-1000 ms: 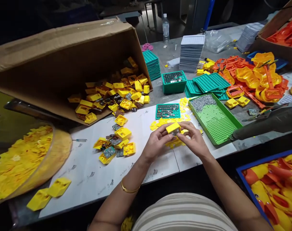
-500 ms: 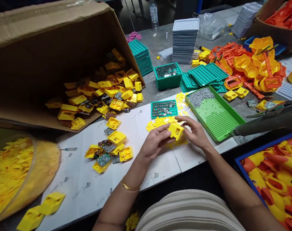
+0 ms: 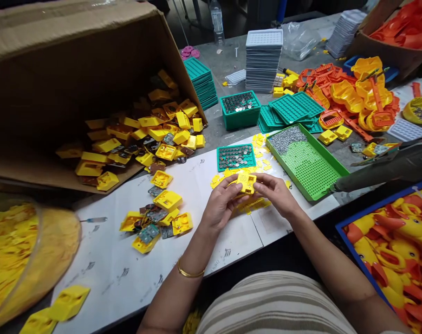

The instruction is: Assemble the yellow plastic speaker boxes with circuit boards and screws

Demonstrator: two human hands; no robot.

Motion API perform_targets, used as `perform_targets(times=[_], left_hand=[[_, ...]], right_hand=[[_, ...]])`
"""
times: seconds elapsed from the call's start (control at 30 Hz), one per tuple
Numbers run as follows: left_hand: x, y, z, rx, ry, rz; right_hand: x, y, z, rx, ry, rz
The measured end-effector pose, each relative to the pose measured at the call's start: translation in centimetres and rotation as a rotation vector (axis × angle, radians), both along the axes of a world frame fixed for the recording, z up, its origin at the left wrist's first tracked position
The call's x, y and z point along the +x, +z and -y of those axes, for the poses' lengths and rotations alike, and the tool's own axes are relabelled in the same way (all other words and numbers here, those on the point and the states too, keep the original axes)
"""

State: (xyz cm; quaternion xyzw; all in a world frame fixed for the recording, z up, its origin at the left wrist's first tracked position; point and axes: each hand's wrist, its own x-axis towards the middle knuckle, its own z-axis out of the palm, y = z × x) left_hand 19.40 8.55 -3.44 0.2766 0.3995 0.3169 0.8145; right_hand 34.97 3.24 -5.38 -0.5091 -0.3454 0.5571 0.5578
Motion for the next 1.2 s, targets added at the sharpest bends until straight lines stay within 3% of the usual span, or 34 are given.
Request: perform_targets(times=[0.23, 0.33, 0.4, 0.5, 0.53, 0.57, 0.63, 0.7, 0.77, 0.93, 1.2], left_hand=[[-0.4, 0.7, 0.0, -0.01, -0.025, 0.08], [-0.7, 0.8, 0.0, -0.052, -0.009, 0.105], [-0.8, 0.7, 0.1, -0.134, 0.03, 0.111], [-0.7, 0.5, 0.2, -0.239, 0.045, 0.131], [-0.6, 0.4, 0.2, -0.243, 0.027, 0.141], [-0.6, 0.3, 0.2, -0.234, 0.005, 0.151], [-0.4, 0.1, 0.1, -0.208, -0.019, 0.149], [-0.4, -0.2, 0.1, -0.193, -0.025, 0.12], [-0.4, -0.4, 0.0, -0.181, -0.035, 0.086], [-0.3, -0.6, 0.0, -0.166, -0.086, 0.073], [-0.2, -0.8, -0.5, -0.173, -0.089, 0.057]], right_hand=[[-1.2, 0.2, -0.1, -0.027, -0.01, -0.156], [-1.0, 0.6, -0.4, -0.013, -0.018, -0.084], [0.3, 1.3, -0.8, 0.091, -0.195, 0.096], [3.1, 2.9, -1.7, 0.354, -0.663, 0.373], [3.9, 3.3, -2.1, 0.403, -0.729, 0.443], [4.4, 3.4, -2.7, 0.407, -0.705, 0.541], [4.7, 2.8, -4.2, 0.321, -0.477, 0.806], [4.1, 1.3, -5.9, 0.211, -0.233, 1.041], [3.2, -0.3, -7.5, 0.145, -0.114, 1.143], [1.9, -2.5, -9.4, 0.036, -0.009, 1.247], [2.7, -1.5, -9.1, 0.032, 0.064, 1.261]])
